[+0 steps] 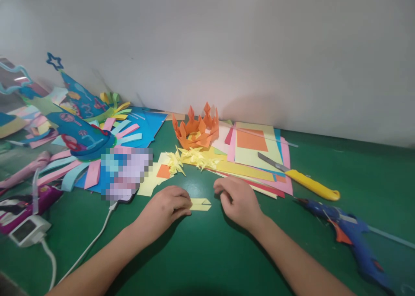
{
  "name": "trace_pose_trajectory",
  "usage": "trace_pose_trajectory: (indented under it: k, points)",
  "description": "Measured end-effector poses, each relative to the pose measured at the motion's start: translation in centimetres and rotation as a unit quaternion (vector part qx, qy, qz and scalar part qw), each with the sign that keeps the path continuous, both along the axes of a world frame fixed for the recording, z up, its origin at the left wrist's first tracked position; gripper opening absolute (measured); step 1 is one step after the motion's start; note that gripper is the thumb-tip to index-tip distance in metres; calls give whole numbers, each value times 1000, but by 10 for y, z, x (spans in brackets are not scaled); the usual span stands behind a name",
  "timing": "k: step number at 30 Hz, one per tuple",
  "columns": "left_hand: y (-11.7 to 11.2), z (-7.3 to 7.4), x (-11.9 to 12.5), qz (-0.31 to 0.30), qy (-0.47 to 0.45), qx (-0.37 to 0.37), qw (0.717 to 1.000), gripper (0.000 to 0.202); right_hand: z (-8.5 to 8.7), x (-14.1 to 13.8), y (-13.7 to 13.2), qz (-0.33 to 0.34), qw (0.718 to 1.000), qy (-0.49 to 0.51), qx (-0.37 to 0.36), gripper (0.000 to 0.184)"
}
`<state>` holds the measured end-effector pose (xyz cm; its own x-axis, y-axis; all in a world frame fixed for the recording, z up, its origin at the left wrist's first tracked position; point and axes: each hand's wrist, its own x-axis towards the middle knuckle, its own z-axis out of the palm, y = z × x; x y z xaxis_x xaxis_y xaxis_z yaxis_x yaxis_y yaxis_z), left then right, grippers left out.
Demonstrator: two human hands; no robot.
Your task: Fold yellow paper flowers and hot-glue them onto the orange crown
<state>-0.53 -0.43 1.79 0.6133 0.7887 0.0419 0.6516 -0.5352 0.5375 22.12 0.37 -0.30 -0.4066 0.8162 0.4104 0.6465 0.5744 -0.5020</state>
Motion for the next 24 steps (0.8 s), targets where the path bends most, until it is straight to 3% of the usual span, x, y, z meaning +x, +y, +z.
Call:
trace_pose_trajectory:
  k: [4, 6, 12, 16, 19, 22, 24]
  points:
    - [0, -4, -1, -12, 16, 34, 999, 19, 8, -13, -6, 120, 990, -23, -74, 18]
    - [0, -6, -1, -18, 18, 48, 999, 23, 8, -19, -8, 149, 983, -50, -95, 19]
    - [-1, -10, 0, -14, 30, 66, 997, 27, 1, -25, -7, 132, 986, -61, -81, 5]
    - [0, -13, 2, -9, 40, 94, 995, 22, -3, -28, -6, 133, 988, -65, -48, 10]
    - [0, -14, 3, -3, 22, 91, 996, 20, -2, -28, -5, 109, 990, -26, -88, 13]
    - [-1, -13, 5, 76, -56, 27, 995, 18, 1, -29, -2, 60, 980, 76, -175, 12]
    - [0, -12, 7, 147, -153, -65, 975, 13, 4, -31, 0, 52, 959, 157, -231, 12]
